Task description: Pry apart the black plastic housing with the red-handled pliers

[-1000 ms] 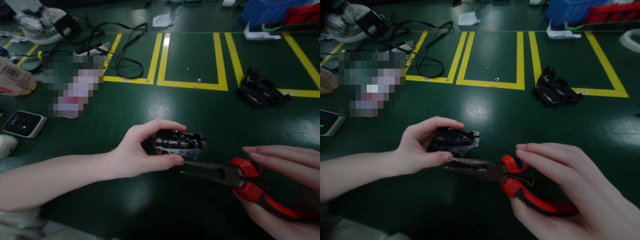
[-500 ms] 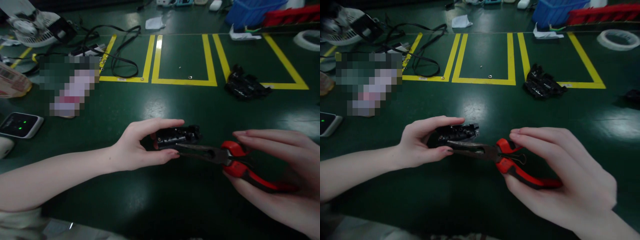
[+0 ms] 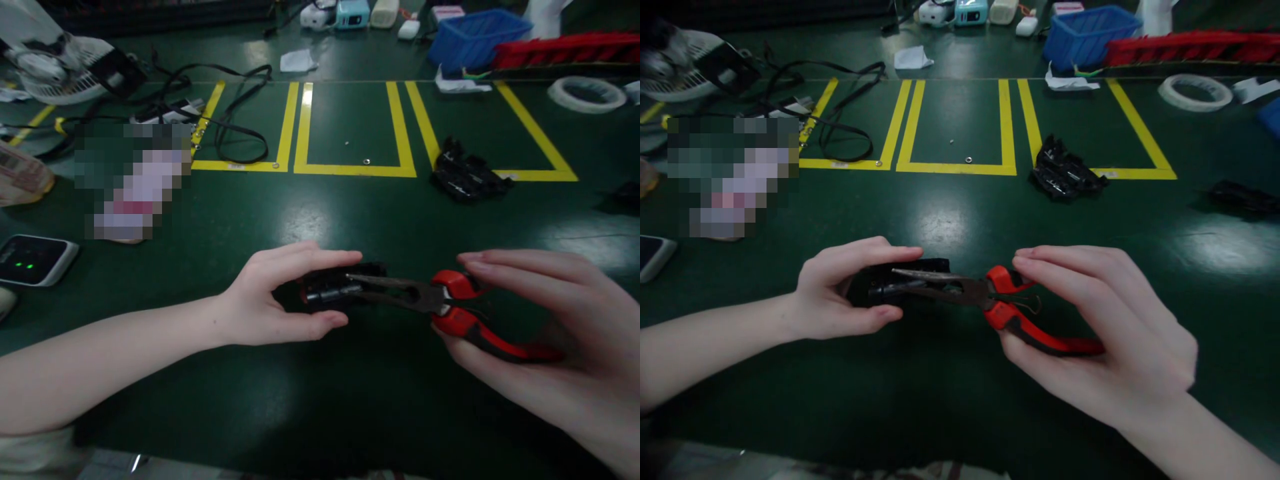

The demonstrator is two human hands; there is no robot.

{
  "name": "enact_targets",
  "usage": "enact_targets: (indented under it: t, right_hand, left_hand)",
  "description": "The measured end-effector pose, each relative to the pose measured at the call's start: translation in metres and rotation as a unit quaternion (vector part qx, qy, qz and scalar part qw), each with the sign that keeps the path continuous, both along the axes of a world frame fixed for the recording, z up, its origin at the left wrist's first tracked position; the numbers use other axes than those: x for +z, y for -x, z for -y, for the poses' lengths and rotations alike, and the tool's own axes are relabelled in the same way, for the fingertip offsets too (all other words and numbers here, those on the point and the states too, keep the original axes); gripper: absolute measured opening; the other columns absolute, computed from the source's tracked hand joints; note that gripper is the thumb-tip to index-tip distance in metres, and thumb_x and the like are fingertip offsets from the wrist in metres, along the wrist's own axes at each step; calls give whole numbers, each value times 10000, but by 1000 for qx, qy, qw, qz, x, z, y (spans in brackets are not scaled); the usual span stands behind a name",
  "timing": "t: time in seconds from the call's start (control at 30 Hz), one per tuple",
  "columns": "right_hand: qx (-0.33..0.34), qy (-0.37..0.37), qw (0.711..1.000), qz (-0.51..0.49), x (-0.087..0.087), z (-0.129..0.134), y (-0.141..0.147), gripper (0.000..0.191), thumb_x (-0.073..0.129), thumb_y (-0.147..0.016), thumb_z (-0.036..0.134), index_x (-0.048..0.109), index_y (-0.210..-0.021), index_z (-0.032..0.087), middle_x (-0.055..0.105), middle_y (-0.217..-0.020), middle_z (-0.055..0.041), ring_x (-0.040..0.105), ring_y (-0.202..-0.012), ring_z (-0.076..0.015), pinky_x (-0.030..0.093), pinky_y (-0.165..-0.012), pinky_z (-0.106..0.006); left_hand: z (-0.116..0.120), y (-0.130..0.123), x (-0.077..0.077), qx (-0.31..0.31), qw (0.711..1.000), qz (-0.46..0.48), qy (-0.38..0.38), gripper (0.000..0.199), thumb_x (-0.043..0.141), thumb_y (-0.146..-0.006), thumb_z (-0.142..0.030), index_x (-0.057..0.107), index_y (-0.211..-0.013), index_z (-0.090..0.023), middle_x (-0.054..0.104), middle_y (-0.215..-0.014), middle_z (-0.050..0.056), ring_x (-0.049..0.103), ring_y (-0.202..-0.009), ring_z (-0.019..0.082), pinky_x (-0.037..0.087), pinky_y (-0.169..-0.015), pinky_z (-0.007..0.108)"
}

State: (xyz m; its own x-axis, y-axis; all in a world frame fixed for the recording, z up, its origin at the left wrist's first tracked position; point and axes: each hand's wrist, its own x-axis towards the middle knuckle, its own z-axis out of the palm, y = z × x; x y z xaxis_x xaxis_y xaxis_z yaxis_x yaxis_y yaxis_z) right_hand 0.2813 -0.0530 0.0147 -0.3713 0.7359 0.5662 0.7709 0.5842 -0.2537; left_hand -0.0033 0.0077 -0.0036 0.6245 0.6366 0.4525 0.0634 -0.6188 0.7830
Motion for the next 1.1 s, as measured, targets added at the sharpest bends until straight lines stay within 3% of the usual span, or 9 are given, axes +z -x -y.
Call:
enact_targets:
  t: [0.33, 0.7, 0.93, 1.1]
  right_hand:
    - [-25, 27, 999, 39, 7, 7, -5, 561, 712, -833, 358, 554, -1365, 277, 649, -1219, -91, 650, -1039, -254, 535, -886, -413]
    - [14, 11, 998, 61, 6, 2, -8, 460, 698, -838, 372, 591, -1256, 212, 649, -1134, -106, 658, -925, -228, 535, -802, -364]
    - [8, 32, 996, 79, 10, 4, -5, 394, 663, -866, 388, 609, -1194, 177, 667, -1086, -106, 668, -915, -209, 528, -803, -333]
    - [-25, 38, 997, 61, 7, 4, 1, 402, 681, -847, 390, 603, -1208, 233, 688, -1091, -58, 679, -883, -197, 542, -793, -330]
  left_hand:
    - [0, 0, -2, -4, 1000, 5, 2, 499, 730, -830, -250, 595, -1305, -180, 679, -959, 54, 590, -777, 129, 462, -676, 238]
    - [0, 1, -2, -30, 999, -15, 21, 471, 677, -872, -288, 572, -1319, -184, 685, -1015, 76, 623, -804, 147, 497, -686, 250]
    - [0, 4, -2, -81, 992, -24, 98, 489, 620, -919, -231, 492, -1389, -189, 674, -1232, 103, 683, -1031, 195, 565, -819, 268]
    - [1, 4, 0, -79, 985, -15, 155, 434, 603, -936, -242, 513, -1357, -183, 673, -1222, 99, 677, -1035, 193, 567, -827, 263]
